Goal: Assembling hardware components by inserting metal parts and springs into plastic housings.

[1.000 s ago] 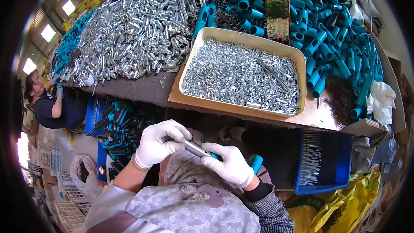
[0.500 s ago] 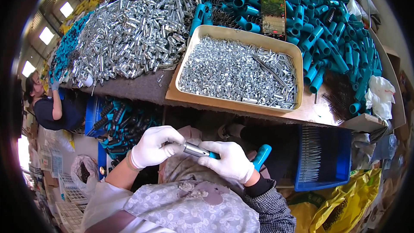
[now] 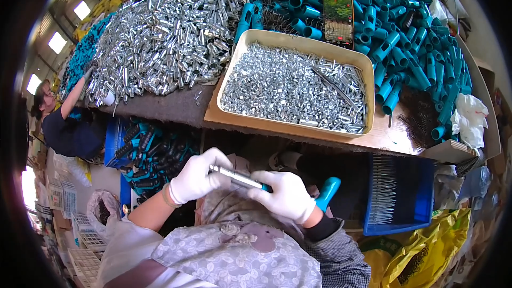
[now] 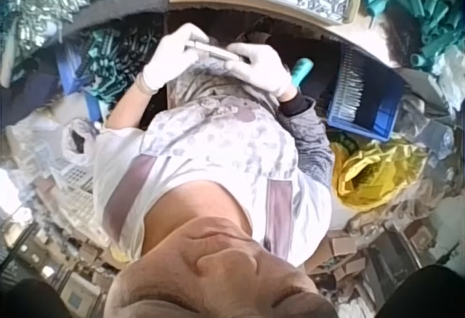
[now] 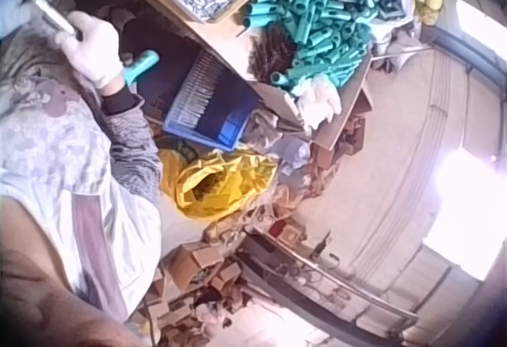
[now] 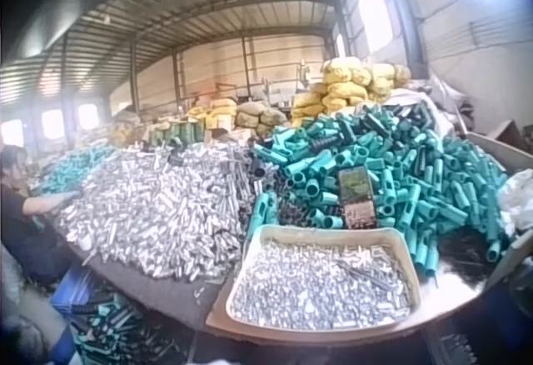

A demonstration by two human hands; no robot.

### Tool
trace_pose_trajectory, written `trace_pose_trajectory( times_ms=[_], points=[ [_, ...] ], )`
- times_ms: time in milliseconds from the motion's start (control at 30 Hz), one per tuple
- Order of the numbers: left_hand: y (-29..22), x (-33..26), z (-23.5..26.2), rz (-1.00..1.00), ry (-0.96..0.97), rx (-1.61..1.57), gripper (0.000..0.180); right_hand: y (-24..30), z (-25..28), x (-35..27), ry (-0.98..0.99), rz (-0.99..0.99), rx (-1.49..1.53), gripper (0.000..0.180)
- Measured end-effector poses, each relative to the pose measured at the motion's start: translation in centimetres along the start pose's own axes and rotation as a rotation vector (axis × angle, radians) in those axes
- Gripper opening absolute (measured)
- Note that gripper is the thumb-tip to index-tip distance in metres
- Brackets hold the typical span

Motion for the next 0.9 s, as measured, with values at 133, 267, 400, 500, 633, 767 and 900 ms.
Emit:
trace_pose_trajectory(
  times_ms=[133,267,400,500,633,767,900],
  points=[
    [-1.0,0.5,0.6,-0.551,0.132,0.04,0.025,-1.1,0.3,-0.4,0.314,-0.202,0.389,0.039],
    [-0.5,-0.8,-0.7,-0.083,-0.175,-0.009,0.005,1.7,-0.5,-0.2,-0.107,0.073,-0.072,0.038],
    [1.3,-1.4,-1.6,0.199,-0.264,-0.158,0.005,2.1,-1.2,0.0,-0.225,0.194,-0.354,0.032],
    [0.1,-1.7,-0.2,-0.215,-0.03,-0.02,0.011,-0.5,-0.3,0.2,0.087,0.045,0.102,0.032],
    [-1.9,-0.1,1.3,-0.57,0.112,0.094,0.032,-1.3,-0.1,-0.4,0.152,-0.012,0.202,0.037],
    [-0.3,-0.5,2.6,0.259,0.069,-0.018,0.041,0.2,0.0,-0.4,-0.044,0.117,-0.1,0.037],
    [-2.1,-0.6,0.9,-0.515,0.018,0.229,0.015,-0.6,-0.1,-0.5,-0.061,0.115,0.024,0.039]
  ],
)
Point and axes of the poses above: each hand's wrist, its own x-axis towards the middle knuckle, its own z-axis out of the back of the hand, y = z × x, the point moved 2 cm from there along x, towards the middle knuckle, and after that the axes turned 15 degrees about -y, right-handed, at the moved point
